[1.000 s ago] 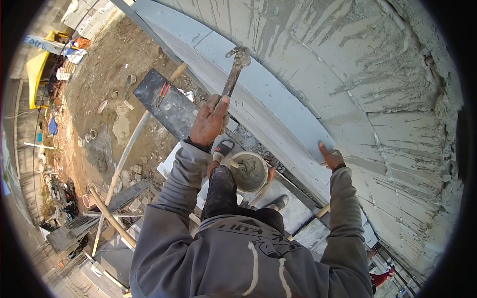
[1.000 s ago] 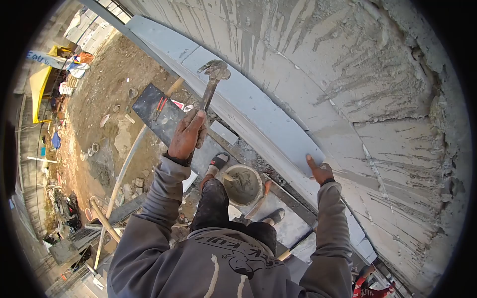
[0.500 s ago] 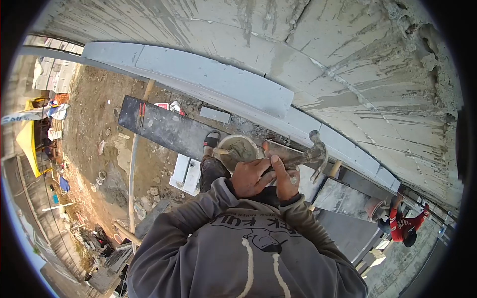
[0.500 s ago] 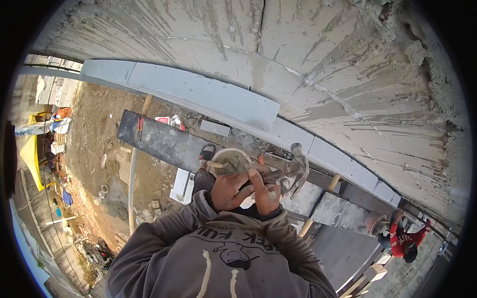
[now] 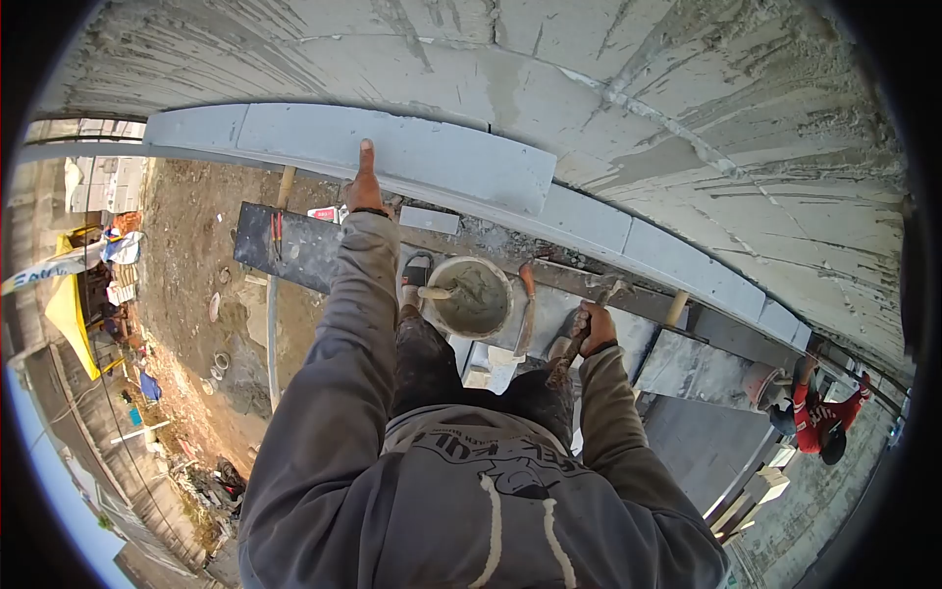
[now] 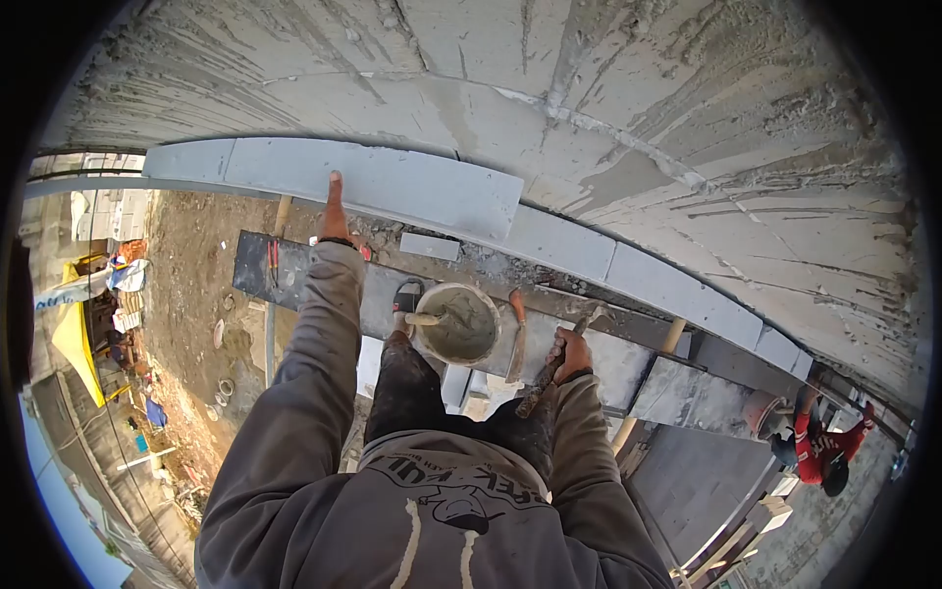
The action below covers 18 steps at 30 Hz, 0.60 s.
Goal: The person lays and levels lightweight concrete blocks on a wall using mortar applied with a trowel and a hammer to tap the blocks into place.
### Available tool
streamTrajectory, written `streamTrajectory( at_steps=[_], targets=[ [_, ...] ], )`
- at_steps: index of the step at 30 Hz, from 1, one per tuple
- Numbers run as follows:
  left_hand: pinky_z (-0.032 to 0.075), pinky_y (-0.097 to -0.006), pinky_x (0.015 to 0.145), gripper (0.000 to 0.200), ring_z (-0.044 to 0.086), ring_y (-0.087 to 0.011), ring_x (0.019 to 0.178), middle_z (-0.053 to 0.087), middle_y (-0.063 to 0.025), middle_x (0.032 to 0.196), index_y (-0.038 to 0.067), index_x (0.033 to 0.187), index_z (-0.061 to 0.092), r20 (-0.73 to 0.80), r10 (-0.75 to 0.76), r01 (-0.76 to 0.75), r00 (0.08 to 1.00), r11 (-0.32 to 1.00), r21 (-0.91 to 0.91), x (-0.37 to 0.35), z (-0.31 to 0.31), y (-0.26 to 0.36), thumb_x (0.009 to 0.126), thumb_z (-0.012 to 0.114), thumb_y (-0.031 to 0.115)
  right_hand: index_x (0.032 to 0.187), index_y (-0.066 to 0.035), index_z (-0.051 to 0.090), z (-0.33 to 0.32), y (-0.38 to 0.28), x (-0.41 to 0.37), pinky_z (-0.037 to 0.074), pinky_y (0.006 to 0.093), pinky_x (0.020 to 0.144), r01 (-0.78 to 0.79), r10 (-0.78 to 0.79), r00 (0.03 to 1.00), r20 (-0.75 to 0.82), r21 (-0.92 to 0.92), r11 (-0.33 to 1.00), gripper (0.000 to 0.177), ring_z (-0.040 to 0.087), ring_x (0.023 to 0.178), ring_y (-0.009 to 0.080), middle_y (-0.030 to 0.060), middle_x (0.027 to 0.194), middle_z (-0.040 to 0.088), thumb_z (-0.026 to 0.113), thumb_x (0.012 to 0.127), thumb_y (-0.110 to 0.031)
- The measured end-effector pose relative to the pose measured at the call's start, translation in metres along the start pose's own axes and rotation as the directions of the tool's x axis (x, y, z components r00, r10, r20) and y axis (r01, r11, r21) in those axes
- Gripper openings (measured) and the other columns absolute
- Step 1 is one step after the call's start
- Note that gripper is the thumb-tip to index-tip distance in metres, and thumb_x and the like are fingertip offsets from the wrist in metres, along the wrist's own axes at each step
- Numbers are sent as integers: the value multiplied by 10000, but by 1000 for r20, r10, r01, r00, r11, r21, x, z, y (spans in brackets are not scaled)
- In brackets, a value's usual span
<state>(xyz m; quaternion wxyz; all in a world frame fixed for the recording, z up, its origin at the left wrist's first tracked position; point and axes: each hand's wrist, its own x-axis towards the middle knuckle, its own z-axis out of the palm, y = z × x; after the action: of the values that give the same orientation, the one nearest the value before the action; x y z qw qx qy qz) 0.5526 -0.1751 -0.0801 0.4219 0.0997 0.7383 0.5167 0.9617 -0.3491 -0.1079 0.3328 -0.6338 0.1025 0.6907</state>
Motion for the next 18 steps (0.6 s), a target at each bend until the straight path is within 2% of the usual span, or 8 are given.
streamTrajectory(
  at_steps=[2,4,5,6,10,11,12,18],
  targets=[
    [365,-328,911,1004,464,-231,1054,492,-150,1208,-98,1238,417,-97,138,-123,986,981,148,-6,7,12,618,679,647,768,-127,499,20,-7,-8,342,262,426,-2,5,998,56,-39,999,103,388,450,87,-47,571,415,540,830,-198],
    [358,-447,917,864,432,-264,1126,462,-73,1256,52,1292,422,222,-83,95,971,995,-42,-5,5,25,658,668,586,804,-120,529,33,-12,-10,359,264,435,32,-22,993,112,-92,995,135,400,452,96,-36,564,418,570,817,-248],
    [391,-383,845,777,490,-224,1035,531,-69,1145,39,1235,464,79,-182,180,980,983,27,9,1,17,666,694,516,768,-123,536,40,-15,-16,371,270,437,30,-17,996,88,-156,987,169,427,457,115,-23,572,438,579,810,-281],
    [320,-498,958,917,379,-350,1161,391,-131,1274,84,1333,318,220,-191,198,957,980,-8,24,-5,9,626,720,508,738,-127,544,43,-12,-11,388,289,444,65,-49,996,72,-235,970,181,457,464,132,-10,583,466,602,792,-290],
    [278,-505,994,967,335,-404,1209,147,-177,1414,142,1398,226,251,-168,173,953,985,1,41,-11,1,648,683,548,894,-78,613,47,14,19,459,421,663,150,-218,973,-80,-502,852,184,545,672,225,100,774,562,605,777,-219],
    [363,-458,937,822,419,-343,1115,368,-99,1298,140,1316,379,108,-178,184,978,982,-43,42,-9,0,658,690,522,816,-92,609,28,37,51,464,414,571,323,-192,940,284,-551,770,122,556,637,235,118,808,579,594,786,-209],
    [360,-461,937,838,413,-346,1122,353,-107,1304,130,1321,371,131,-164,170,978,985,-39,29,-4,7,655,694,524,770,-39,594,44,24,9,394,344,378,97,-104,995,2,-365,926,186,505,466,198,90,711,560,608,760,-224],
    [329,-467,956,880,379,-382,1180,253,-156,1368,152,1362,317,134,-176,180,975,984,-16,29,-8,7,668,675,557,646,-54,526,10,58,3,373,358,366,13,60,973,223,-313,950,248,466,401,204,83,528,471,590,767,-260]
  ],
)
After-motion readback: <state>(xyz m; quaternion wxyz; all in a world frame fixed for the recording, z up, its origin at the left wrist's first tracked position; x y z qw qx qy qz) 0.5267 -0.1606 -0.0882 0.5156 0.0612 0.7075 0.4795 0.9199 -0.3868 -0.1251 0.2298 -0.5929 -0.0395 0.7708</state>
